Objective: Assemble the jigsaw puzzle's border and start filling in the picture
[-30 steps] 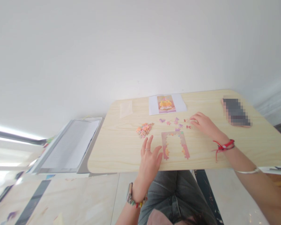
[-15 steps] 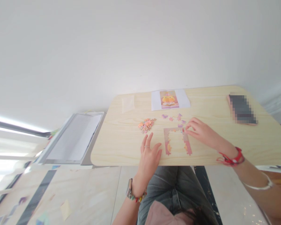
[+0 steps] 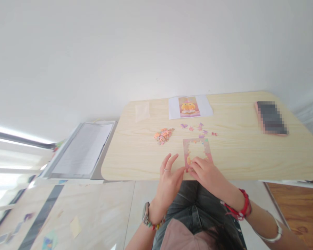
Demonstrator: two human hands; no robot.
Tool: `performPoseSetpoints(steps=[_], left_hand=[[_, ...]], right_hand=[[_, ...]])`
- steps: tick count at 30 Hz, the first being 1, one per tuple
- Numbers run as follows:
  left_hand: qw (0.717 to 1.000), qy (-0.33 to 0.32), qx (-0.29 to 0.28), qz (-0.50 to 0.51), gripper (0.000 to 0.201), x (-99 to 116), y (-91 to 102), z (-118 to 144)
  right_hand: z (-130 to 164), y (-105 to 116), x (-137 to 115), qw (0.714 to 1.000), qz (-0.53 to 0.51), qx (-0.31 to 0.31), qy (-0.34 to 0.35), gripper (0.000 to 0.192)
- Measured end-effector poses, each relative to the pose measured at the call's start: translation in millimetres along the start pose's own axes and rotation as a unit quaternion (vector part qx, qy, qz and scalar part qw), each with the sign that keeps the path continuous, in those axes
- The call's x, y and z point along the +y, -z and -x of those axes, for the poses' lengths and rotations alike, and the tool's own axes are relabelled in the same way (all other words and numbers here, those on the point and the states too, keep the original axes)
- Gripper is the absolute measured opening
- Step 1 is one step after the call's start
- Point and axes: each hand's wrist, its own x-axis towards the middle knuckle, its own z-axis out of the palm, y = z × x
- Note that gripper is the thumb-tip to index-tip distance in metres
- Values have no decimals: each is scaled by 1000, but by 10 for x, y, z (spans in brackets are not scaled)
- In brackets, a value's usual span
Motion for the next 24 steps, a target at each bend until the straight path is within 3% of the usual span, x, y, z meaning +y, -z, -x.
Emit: performPoseSetpoints(steps=[13,19,24], left_hand=[[998,-13,-41,-46,29,21,2,27],[991,6,-63,-117,29,121,22,50],[984,5,-72,-164,34,199,37,44]], right_hand=[[56,-28,-33,1000,-22,19,-5,18],[121,-12,-98,997,45,62,33,27],[160,-37,-132,997,50,58,28,24]])
